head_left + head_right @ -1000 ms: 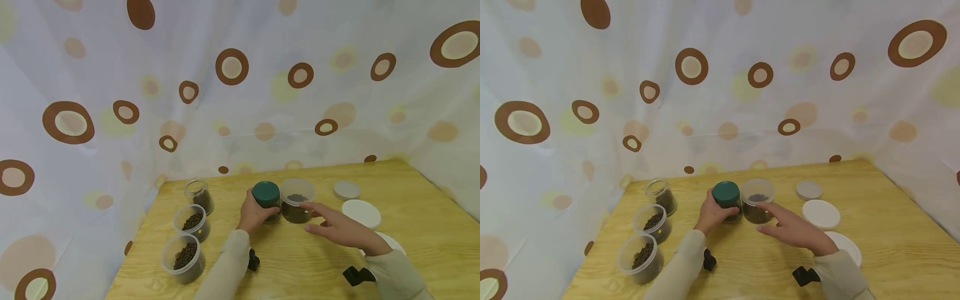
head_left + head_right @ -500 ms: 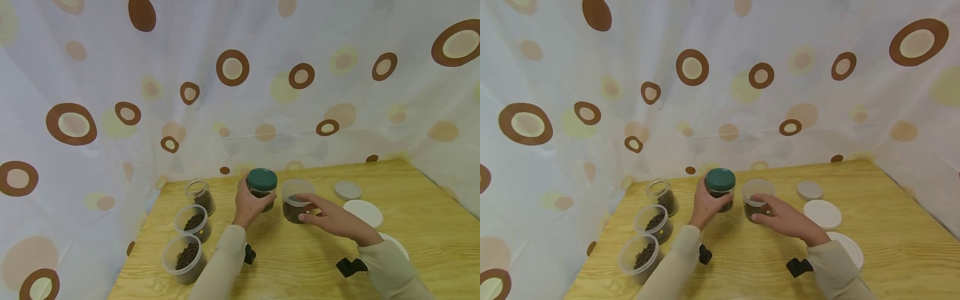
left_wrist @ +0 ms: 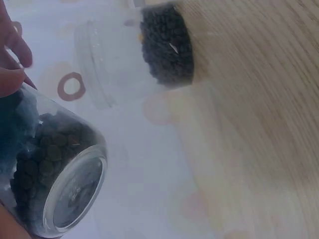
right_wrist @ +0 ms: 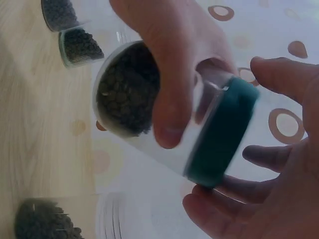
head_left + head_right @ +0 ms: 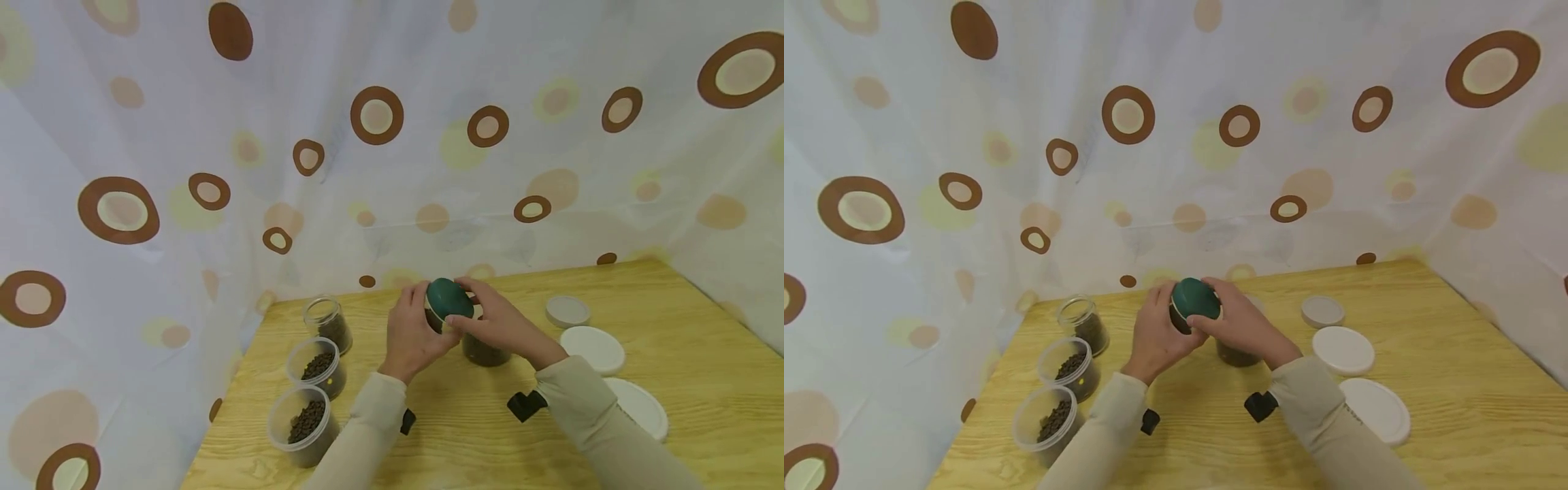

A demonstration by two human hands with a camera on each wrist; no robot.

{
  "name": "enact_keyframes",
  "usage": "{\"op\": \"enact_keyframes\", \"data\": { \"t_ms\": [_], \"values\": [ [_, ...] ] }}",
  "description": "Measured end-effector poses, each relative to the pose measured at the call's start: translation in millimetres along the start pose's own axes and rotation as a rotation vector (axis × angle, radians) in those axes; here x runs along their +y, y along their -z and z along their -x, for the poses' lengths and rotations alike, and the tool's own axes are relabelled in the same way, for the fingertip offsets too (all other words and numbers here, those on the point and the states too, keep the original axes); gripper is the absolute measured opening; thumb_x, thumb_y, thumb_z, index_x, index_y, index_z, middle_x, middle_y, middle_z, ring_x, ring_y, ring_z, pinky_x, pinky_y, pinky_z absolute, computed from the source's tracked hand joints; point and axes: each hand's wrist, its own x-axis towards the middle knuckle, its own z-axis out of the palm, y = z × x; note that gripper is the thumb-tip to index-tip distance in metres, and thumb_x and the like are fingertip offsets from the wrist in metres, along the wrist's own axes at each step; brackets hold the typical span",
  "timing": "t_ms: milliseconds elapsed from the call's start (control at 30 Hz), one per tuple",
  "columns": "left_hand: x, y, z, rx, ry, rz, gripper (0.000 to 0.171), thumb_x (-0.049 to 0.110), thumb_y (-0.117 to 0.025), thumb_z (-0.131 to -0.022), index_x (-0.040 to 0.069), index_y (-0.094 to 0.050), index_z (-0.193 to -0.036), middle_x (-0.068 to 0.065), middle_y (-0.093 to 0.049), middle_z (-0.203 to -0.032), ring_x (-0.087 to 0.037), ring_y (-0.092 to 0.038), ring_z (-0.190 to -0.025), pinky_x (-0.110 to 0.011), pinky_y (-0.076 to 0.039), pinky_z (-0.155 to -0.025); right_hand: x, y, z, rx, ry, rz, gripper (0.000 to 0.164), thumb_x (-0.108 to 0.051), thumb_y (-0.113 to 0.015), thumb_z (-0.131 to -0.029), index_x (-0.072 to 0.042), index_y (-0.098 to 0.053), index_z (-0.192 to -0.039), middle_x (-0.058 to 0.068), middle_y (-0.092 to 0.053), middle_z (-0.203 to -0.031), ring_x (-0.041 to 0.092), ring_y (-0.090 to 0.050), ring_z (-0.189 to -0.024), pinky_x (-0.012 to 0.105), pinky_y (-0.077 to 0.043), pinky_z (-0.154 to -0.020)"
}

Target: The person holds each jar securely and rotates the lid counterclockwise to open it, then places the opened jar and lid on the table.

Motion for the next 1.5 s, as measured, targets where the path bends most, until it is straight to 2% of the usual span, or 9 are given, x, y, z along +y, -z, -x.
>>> {"op": "enact_keyframes", "data": {
  "t_ms": [167,267,433,567,833,1033,1233,1333,1500],
  "values": [
    [7.7,7.3,0.1,0.006,-0.049,-0.061,0.081,0.053,-0.078,-0.076,0.009,-0.05,-0.139,-0.007,-0.063,-0.129,-0.021,-0.066,-0.106,-0.042,-0.056,-0.089,0.1,-10.4,-13.7,0.027,-0.055,0.02,0.082,-0.041,-0.069,-0.091,-0.009,-0.029,-0.155,0.021,-0.045,-0.148,0.038,-0.057,-0.121,0.053,-0.052,-0.094],
    [9.4,8.7,1.3,-0.034,-0.024,-0.01,0.086,0.052,-0.078,-0.077,0.008,-0.045,-0.143,-0.007,-0.061,-0.131,-0.022,-0.065,-0.111,-0.042,-0.056,-0.091,2.4,-14.0,-16.3,0.08,-0.089,0.018,0.086,-0.042,-0.073,-0.087,-0.017,-0.029,-0.156,0.02,-0.047,-0.147,0.038,-0.059,-0.118,0.051,-0.053,-0.091],
    [4.8,3.3,5.5,-0.175,0.077,0.161,0.102,0.048,-0.083,-0.076,0.013,-0.028,-0.154,-0.007,-0.05,-0.146,-0.024,-0.055,-0.128,-0.045,-0.049,-0.104,3.3,-12.5,-15.2,0.159,-0.069,0.042,0.091,-0.04,-0.074,-0.086,-0.023,-0.023,-0.159,0.023,-0.046,-0.149,0.042,-0.059,-0.12,0.054,-0.054,-0.091],
    [2.3,-2.6,3.6,-0.187,0.114,0.209,0.1,0.045,-0.084,-0.075,0.017,-0.029,-0.155,-0.004,-0.051,-0.146,-0.022,-0.055,-0.128,-0.046,-0.049,-0.104,4.7,-4.9,-17.2,0.13,-0.073,0.035,0.091,-0.043,-0.071,-0.088,-0.023,-0.019,-0.16,0.023,-0.04,-0.154,0.043,-0.055,-0.126,0.057,-0.051,-0.097],
    [7.1,-4.4,-6.0,-0.067,0.009,-0.018,0.095,0.047,-0.086,-0.07,0.011,-0.043,-0.146,-0.005,-0.062,-0.133,-0.021,-0.063,-0.116,-0.044,-0.052,-0.099,6.8,21.8,-19.7,-0.086,-0.151,-0.025,0.081,-0.051,-0.056,-0.097,-0.015,-0.018,-0.159,0.026,-0.032,-0.156,0.045,-0.049,-0.132,0.055,-0.05,-0.098],
    [10.9,1.4,-7.5,-0.045,-0.013,-0.131,0.095,0.049,-0.087,-0.067,0.012,-0.045,-0.144,-0.002,-0.06,-0.135,-0.022,-0.061,-0.119,-0.043,-0.05,-0.1,-3.3,28.7,-23.1,-0.137,-0.25,0.09,0.087,-0.066,-0.047,-0.095,-0.012,-0.02,-0.158,0.028,-0.048,-0.144,0.034,-0.065,-0.107,0.045,-0.056,-0.082],
    [12.5,3.9,-3.4,0.014,-0.08,-0.244,0.097,0.055,-0.088,-0.064,0.012,-0.048,-0.142,-0.001,-0.063,-0.131,-0.022,-0.064,-0.113,-0.041,-0.051,-0.095,-11.0,26.2,-29.3,-0.142,-0.328,0.171,0.097,-0.076,-0.045,-0.09,-0.006,-0.027,-0.155,0.024,-0.061,-0.125,0.027,-0.065,-0.08,0.037,-0.053,-0.066],
    [12.8,4.7,-1.5,0.016,-0.086,-0.258,0.096,0.056,-0.087,-0.065,0.011,-0.048,-0.141,-0.002,-0.063,-0.131,-0.022,-0.064,-0.113,-0.041,-0.052,-0.096,-11.9,23.4,-30.7,-0.115,-0.325,0.208,0.098,-0.076,-0.044,-0.089,-0.003,-0.032,-0.152,0.025,-0.058,-0.133,0.034,-0.067,-0.098,0.042,-0.055,-0.078],
    [9.4,8.0,-1.0,0.033,-0.085,-0.25,0.093,0.052,-0.086,-0.066,0.01,-0.05,-0.14,-0.003,-0.063,-0.13,-0.021,-0.064,-0.114,-0.036,-0.052,-0.099,-12.9,17.2,-32.0,-0.087,-0.276,0.187,0.09,-0.07,-0.044,-0.094,-0.003,-0.034,-0.152,0.027,-0.047,-0.147,0.042,-0.056,-0.126,0.055,-0.049,-0.1]
  ]
}}
